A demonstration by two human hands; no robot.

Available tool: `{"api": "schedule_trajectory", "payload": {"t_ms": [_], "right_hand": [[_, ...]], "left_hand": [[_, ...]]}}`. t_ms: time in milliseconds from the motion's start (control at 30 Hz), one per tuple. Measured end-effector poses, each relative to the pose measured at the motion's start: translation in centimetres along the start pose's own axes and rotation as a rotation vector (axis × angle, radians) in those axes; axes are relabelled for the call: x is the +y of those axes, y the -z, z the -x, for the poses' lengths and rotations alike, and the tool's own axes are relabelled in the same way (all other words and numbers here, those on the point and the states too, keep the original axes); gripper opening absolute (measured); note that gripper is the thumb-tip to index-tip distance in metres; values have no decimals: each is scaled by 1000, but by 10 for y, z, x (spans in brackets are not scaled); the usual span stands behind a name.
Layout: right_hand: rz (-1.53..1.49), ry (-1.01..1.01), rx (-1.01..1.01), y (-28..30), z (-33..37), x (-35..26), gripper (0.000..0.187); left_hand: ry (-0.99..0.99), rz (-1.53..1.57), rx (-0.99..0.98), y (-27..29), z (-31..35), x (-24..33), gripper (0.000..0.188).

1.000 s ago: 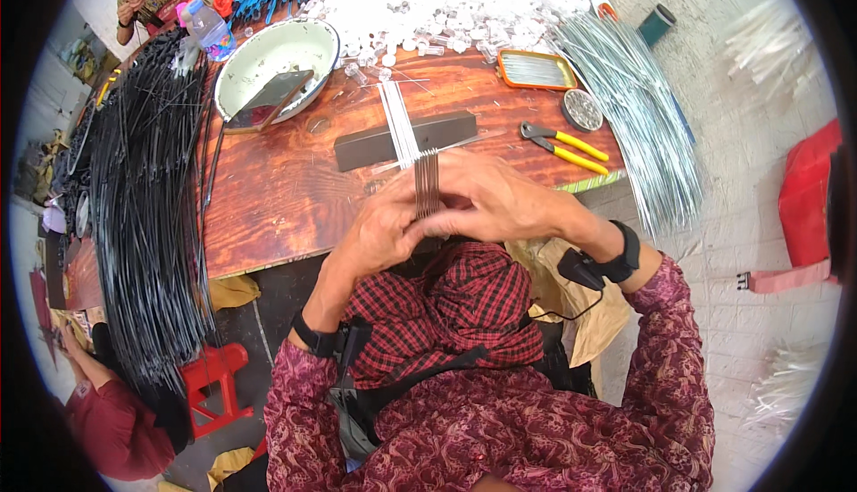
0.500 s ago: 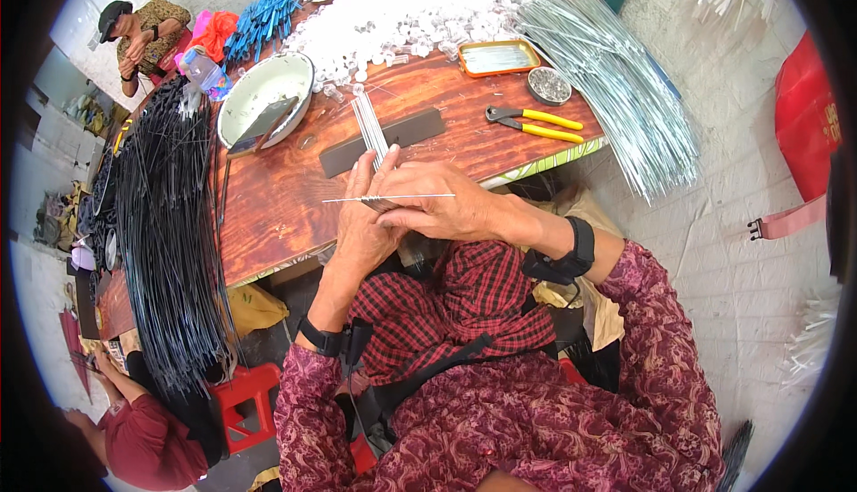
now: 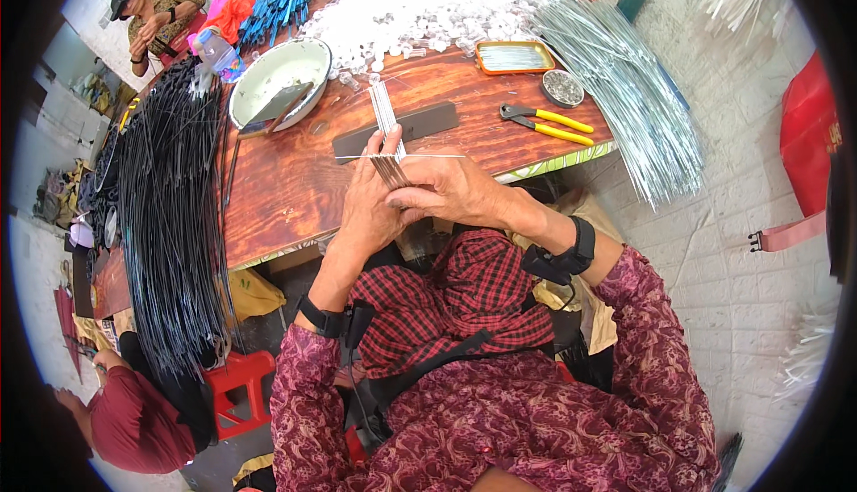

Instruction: Group metal umbrella ribs and attach plastic components using hands and pliers.

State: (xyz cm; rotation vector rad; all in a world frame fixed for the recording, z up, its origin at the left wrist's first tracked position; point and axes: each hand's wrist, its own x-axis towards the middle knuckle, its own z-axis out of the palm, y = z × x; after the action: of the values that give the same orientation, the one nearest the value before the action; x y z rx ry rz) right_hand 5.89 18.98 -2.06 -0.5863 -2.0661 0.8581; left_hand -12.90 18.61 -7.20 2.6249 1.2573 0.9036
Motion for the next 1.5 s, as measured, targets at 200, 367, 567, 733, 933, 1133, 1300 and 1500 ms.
{"api": "schedule_trajectory", "payload": {"t_ms": [200, 367, 567, 733, 933, 1133, 1300, 1500], "right_hand": [[187, 23, -89, -8, 18, 11, 22], [134, 17, -87, -10, 24, 19, 19], [135, -15, -92, -3, 17, 37, 21], [118, -43, -97, -2, 12, 37, 20], [75, -53, -109, 11, 19, 19, 20], [229, 117, -109, 17, 24, 7, 16], [116, -6, -259, 22, 30, -24, 17], [63, 65, -258, 33, 30, -46, 15]], "left_hand": [[-29, -61, 15, -1, 1, -5, 90], [-56, -28, -2, 1, 1, -10, 104], [-83, -9, -10, 0, -6, -10, 106], [-61, -63, -39, 0, -8, -11, 111], [8, 103, -312, 32, -16, -12, 102], [-72, 74, -194, 26, -31, -19, 66], [-36, -79, 10, -1, -32, -24, 60], [-78, -150, 119, -5, -37, -27, 50]]}}
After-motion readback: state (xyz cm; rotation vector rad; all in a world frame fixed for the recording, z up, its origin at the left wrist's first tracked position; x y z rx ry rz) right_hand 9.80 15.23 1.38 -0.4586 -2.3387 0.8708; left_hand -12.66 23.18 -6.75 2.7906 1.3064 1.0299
